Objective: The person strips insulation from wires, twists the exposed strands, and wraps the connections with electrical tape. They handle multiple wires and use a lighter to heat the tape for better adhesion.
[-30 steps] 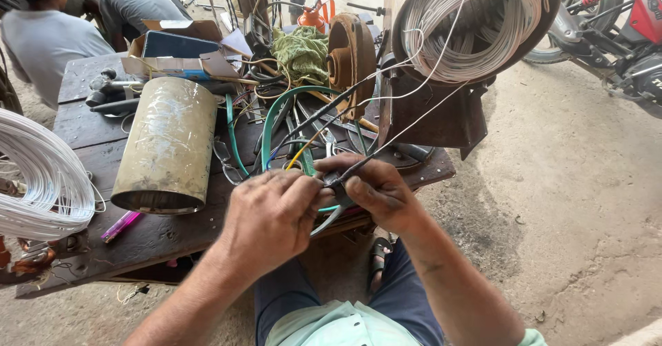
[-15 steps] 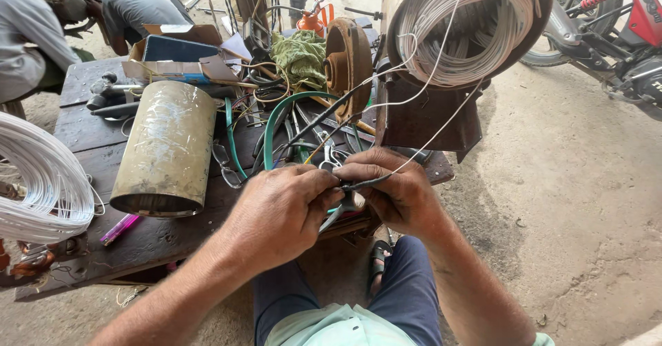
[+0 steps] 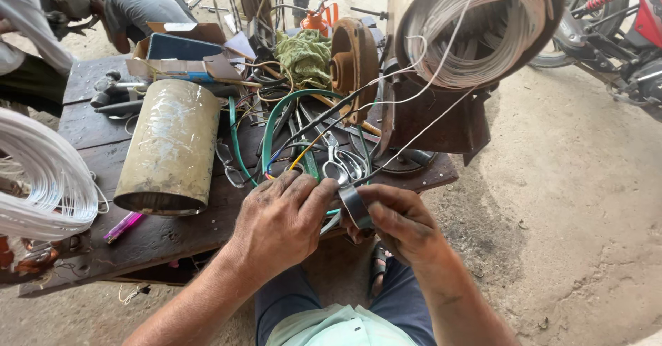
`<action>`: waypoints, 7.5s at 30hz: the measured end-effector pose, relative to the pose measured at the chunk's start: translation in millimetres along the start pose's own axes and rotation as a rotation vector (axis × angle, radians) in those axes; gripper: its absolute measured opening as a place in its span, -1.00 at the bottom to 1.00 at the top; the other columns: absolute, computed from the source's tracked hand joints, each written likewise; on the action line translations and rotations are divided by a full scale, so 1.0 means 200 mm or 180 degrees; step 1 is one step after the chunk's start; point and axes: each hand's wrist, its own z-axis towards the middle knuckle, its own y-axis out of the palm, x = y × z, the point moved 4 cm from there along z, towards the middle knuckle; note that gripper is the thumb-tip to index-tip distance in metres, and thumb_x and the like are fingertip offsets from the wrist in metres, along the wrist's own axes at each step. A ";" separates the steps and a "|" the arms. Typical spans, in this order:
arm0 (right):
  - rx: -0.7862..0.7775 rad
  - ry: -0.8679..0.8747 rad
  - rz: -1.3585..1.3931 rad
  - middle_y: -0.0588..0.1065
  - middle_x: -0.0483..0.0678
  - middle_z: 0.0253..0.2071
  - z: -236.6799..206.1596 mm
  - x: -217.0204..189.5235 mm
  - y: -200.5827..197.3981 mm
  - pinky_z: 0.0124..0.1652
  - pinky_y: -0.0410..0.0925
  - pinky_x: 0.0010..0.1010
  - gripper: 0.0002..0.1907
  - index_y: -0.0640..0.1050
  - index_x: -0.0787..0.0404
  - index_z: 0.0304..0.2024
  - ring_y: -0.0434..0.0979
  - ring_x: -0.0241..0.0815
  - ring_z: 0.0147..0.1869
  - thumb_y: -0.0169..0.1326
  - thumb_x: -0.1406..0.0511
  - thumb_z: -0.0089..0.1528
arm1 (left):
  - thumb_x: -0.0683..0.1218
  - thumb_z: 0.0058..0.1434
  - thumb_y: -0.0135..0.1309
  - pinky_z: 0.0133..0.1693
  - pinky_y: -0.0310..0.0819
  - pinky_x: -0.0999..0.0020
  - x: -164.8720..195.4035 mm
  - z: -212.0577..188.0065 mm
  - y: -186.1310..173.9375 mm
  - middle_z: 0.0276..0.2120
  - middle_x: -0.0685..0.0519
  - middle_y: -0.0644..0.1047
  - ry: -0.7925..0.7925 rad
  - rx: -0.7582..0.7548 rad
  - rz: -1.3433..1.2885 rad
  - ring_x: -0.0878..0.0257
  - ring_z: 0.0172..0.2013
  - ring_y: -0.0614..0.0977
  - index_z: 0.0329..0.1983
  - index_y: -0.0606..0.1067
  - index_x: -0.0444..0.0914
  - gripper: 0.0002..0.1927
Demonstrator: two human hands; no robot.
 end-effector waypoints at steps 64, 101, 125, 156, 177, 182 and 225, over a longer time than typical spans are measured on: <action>0.0317 -0.0808 -0.0778 0.54 -0.06 -0.31 0.03 -0.02 0.02 -0.17 0.38 -0.52 -0.82 0.56 0.36 -0.30 0.49 -0.37 -0.24 0.35 0.44 0.31 | -0.27 -0.05 0.12 -0.19 0.54 0.04 -0.01 0.08 0.00 -0.19 -0.16 0.58 -0.0552 -0.0604 -0.0583 -0.11 -0.16 0.64 -0.10 0.49 -0.35 -0.63; -0.0496 -0.1019 -0.1345 0.62 0.05 -0.14 0.07 -0.12 -0.03 -0.17 0.53 -0.47 -0.69 0.52 0.35 0.22 0.67 -0.22 -0.13 0.09 0.34 0.45 | -0.09 0.28 0.15 -0.32 0.51 0.09 0.01 0.13 -0.01 -0.41 0.00 0.56 -0.0290 0.0021 -0.0928 0.00 -0.35 0.64 -0.24 0.50 -0.22 -0.89; 0.0917 -0.1024 -0.0540 0.54 0.06 -0.17 0.10 -0.08 -0.02 -0.32 0.48 -0.47 -0.84 0.50 0.42 -0.09 0.55 -0.30 -0.27 0.23 0.45 0.37 | -0.14 0.14 0.18 -0.19 0.52 0.08 0.12 0.10 0.07 -0.31 -0.11 0.56 -0.0423 -0.0155 -0.0589 -0.06 -0.24 0.64 -0.18 0.46 -0.31 -0.77; -0.0424 -0.1178 -0.1168 0.58 0.13 0.01 0.08 -0.11 -0.14 -0.11 0.55 -0.40 -0.69 0.53 0.37 0.16 0.67 -0.14 -0.07 0.09 0.31 0.44 | -0.06 0.29 0.12 -0.34 0.52 0.10 0.05 0.16 0.00 -0.35 -0.01 0.58 -0.0302 0.0117 -0.0947 0.00 -0.33 0.67 -0.19 0.51 -0.22 -0.86; 0.0286 0.0091 -0.0173 0.62 0.06 -0.24 0.02 -0.17 -0.02 -0.27 0.55 -0.46 -0.55 0.51 0.34 0.06 0.67 -0.21 -0.26 0.19 0.17 0.23 | -0.25 0.11 0.07 -0.06 0.53 0.08 0.07 0.11 0.05 -0.22 -0.15 0.61 -0.0321 -0.0073 -0.0313 -0.08 -0.16 0.65 0.08 0.45 -0.35 -0.58; 0.0665 -0.0488 -0.0762 0.59 0.13 -0.16 0.10 -0.16 -0.01 -0.18 0.51 -0.34 -0.70 0.49 0.43 0.01 0.62 -0.15 -0.21 0.20 0.30 0.37 | -0.18 0.15 0.12 -0.11 0.53 0.08 0.10 0.12 0.08 -0.28 -0.10 0.59 -0.0347 -0.0156 -0.0346 -0.06 -0.16 0.66 -0.10 0.45 -0.30 -0.75; 0.0313 -0.0036 0.0518 0.59 0.11 -0.29 0.04 -0.16 -0.04 -0.35 0.51 -0.41 -0.66 0.49 0.46 0.04 0.64 -0.17 -0.34 0.11 0.25 0.43 | -0.24 0.10 0.14 -0.15 0.54 0.05 0.09 0.14 0.04 -0.25 -0.12 0.59 -0.0460 -0.0145 -0.0167 -0.09 -0.17 0.64 0.12 0.48 -0.31 -0.54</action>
